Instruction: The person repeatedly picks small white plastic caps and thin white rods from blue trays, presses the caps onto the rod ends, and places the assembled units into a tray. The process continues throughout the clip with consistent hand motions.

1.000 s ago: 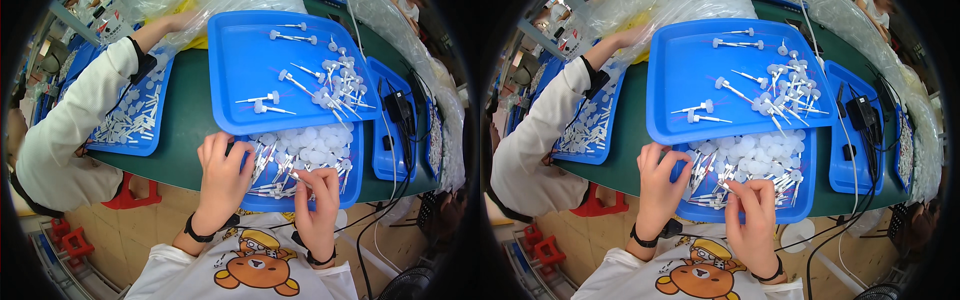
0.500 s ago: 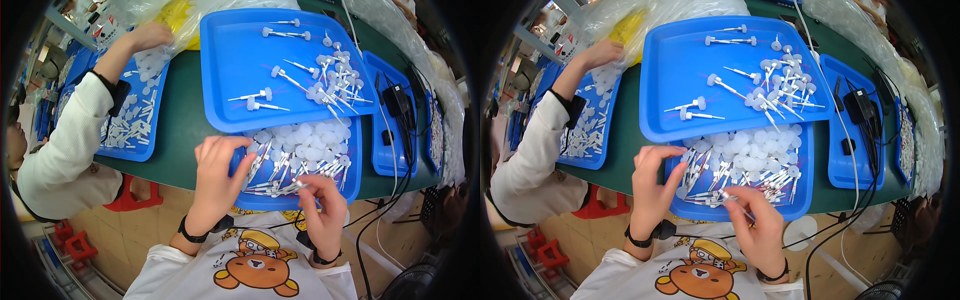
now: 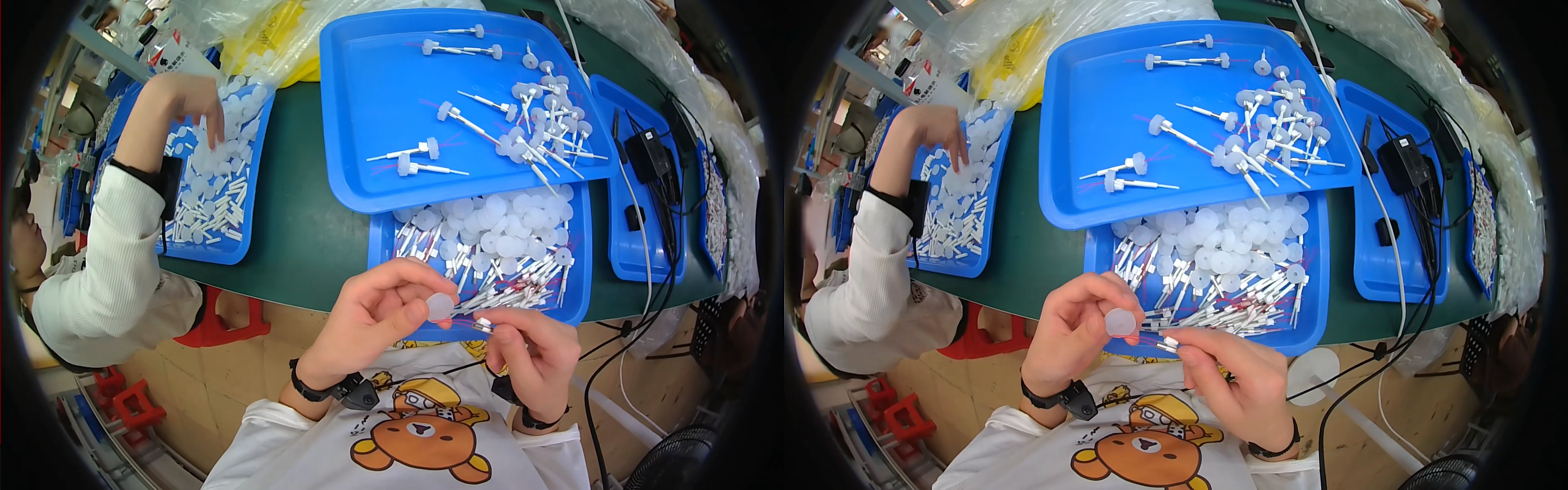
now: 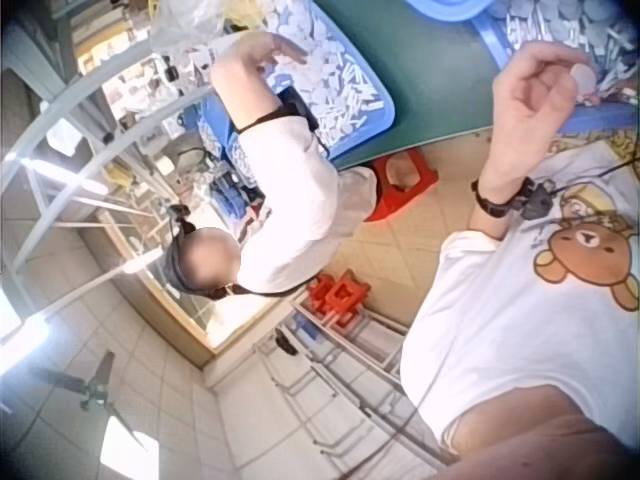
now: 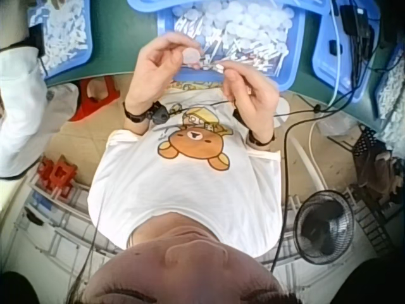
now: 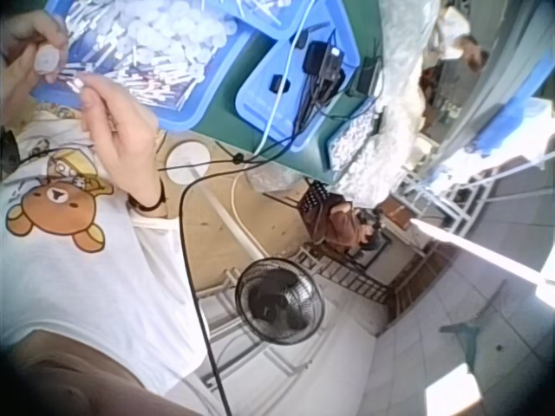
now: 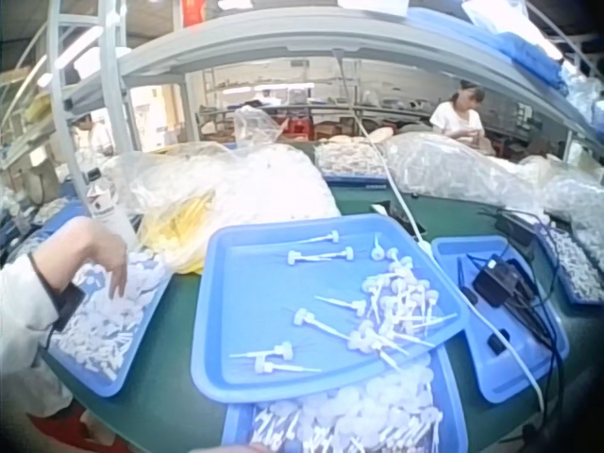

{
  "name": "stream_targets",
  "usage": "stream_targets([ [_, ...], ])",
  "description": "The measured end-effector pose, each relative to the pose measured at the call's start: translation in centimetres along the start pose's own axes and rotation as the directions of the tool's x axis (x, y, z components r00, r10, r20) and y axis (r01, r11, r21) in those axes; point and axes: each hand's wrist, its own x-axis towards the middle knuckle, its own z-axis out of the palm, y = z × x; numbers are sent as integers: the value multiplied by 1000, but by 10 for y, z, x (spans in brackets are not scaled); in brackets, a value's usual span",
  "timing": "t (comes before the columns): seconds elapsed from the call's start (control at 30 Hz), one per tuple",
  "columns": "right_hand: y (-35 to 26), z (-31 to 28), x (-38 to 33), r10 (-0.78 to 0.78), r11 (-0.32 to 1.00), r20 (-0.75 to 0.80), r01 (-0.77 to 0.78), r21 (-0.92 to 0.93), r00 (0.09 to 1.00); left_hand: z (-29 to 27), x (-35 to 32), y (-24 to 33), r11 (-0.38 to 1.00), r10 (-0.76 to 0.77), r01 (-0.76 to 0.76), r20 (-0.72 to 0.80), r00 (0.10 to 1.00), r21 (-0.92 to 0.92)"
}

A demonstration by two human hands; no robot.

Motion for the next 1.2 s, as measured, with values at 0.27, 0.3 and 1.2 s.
stream_targets([
  [0.27,5,0,-2,1,1000,-64,-1,2,998,2,0,0,999,-23,24,12,1000,-38],
  [0.3,5,0,-2,-10,1000,-66,9,-20,998,2,0,0,999,-23,24,18,1000,-44],
  [1.2,5,2,-1,-404,857,-40,363,-367,914,11,2,-11,988,110,-113,38,993,105],
])
